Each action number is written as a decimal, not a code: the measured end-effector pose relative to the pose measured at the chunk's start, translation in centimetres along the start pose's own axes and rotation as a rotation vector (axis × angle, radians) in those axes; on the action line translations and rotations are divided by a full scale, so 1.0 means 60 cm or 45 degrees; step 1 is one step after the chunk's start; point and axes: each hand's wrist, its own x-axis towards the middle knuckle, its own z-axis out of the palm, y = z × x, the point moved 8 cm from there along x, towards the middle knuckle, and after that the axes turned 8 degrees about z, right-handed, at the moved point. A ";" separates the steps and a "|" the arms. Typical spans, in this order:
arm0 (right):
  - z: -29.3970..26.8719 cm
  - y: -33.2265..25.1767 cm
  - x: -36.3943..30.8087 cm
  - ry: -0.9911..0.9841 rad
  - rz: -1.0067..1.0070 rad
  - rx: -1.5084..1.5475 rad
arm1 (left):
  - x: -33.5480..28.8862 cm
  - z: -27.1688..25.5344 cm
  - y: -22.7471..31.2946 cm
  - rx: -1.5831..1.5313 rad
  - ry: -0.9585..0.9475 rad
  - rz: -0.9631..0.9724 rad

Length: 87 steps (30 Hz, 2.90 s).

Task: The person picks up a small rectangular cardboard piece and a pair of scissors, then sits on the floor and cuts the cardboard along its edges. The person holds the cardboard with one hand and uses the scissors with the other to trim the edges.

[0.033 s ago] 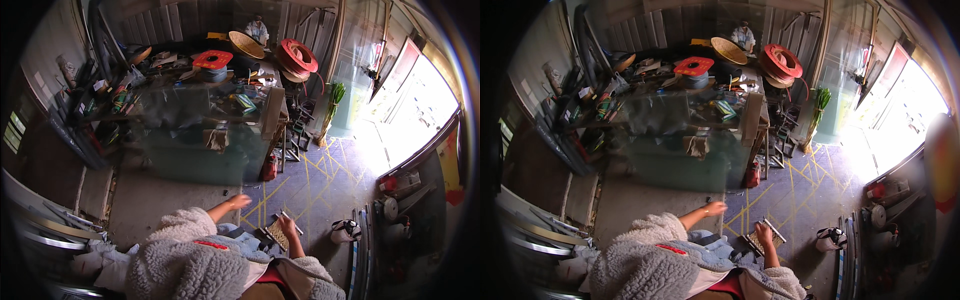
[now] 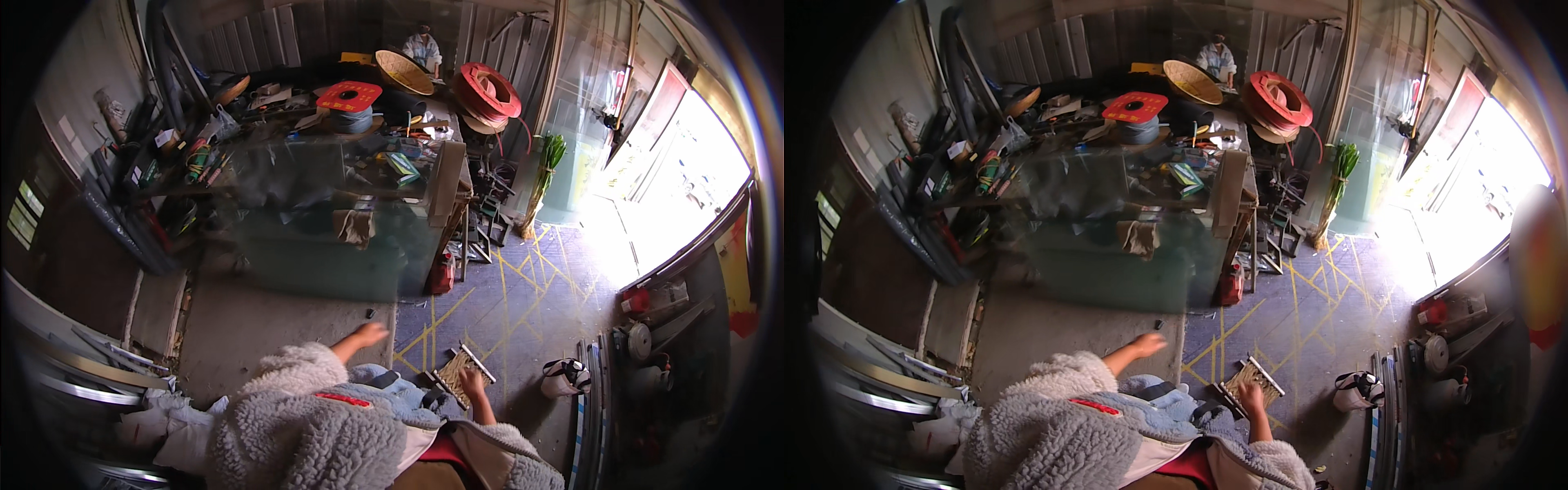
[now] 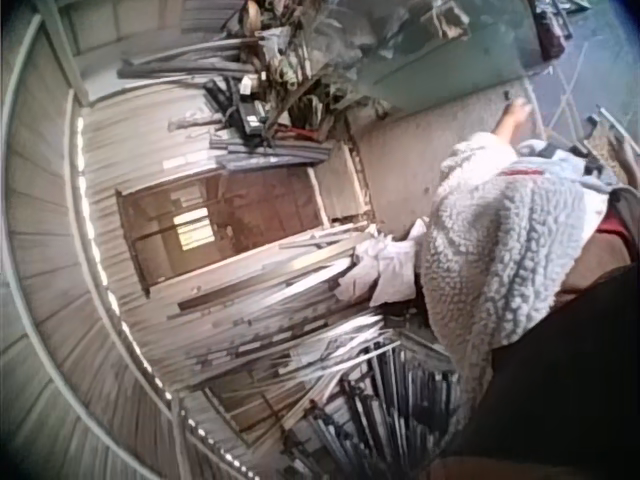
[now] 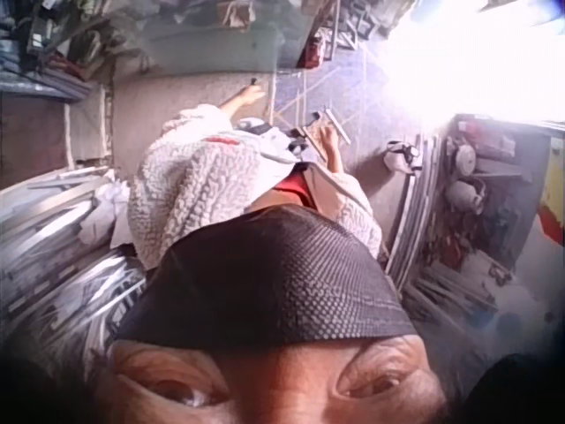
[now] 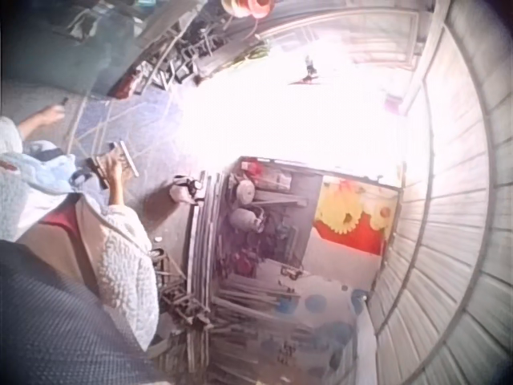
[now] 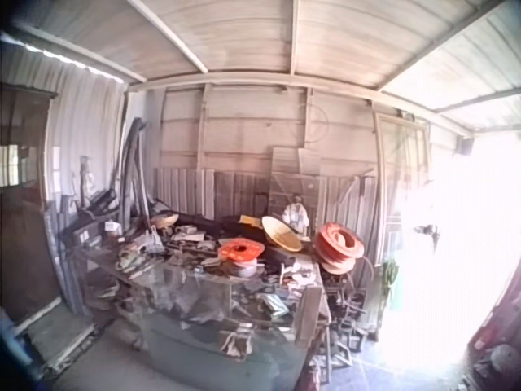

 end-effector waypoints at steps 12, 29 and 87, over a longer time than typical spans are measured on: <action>-0.032 0.540 -0.356 -0.205 1.309 0.512 | -0.915 0.048 -0.329 -0.212 0.096 -1.802; -0.127 -0.400 0.011 -0.160 -0.733 0.868 | -0.011 -0.060 0.534 -0.066 0.623 0.793; -0.002 0.444 -0.209 -0.015 0.872 0.944 | -0.458 0.084 -0.114 -0.355 0.112 -0.772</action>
